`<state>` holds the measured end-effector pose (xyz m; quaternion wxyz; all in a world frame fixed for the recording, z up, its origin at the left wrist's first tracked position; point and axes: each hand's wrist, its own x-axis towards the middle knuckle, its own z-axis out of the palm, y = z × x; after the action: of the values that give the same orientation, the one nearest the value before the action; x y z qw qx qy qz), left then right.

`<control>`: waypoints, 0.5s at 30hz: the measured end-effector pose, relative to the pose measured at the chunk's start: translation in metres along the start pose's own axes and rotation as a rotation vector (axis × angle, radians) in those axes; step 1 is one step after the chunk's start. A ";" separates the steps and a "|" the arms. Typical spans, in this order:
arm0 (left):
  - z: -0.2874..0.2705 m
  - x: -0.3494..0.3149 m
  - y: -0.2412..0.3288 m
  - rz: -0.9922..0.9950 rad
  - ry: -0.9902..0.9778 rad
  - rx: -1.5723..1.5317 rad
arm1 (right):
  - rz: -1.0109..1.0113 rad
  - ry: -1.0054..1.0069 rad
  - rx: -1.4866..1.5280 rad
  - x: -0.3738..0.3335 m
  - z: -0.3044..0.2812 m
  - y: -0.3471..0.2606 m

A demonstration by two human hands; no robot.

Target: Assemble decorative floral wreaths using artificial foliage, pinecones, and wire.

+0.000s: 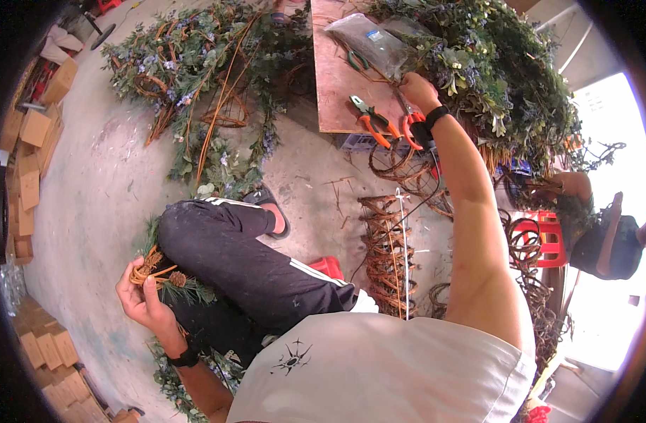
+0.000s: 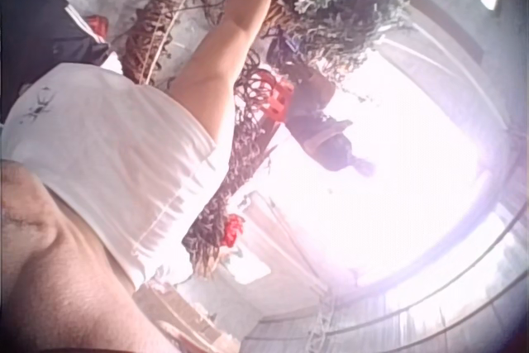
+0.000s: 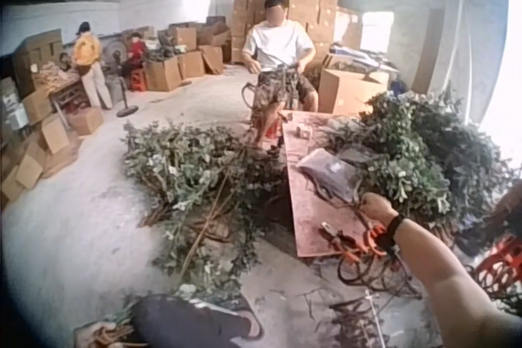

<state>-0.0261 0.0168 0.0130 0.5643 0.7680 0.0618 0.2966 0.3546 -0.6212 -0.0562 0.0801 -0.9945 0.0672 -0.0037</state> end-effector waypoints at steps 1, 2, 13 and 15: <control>0.000 0.000 0.000 0.000 0.001 -0.004 | 0.016 -0.024 0.029 0.004 0.000 0.004; 0.000 0.000 -0.001 -0.001 0.003 -0.001 | 0.032 -0.047 0.059 0.007 0.000 0.008; 0.002 0.000 -0.006 0.030 -0.003 -0.010 | -0.241 -0.076 0.079 0.014 0.000 0.038; 0.004 0.001 -0.008 -0.013 -0.007 -0.031 | -0.428 -0.152 -0.038 0.018 -0.011 0.053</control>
<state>-0.0214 0.0169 0.0051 0.5783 0.7597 0.0603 0.2913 0.3648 -0.6767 -0.0541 0.0636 -0.9849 -0.1513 0.0555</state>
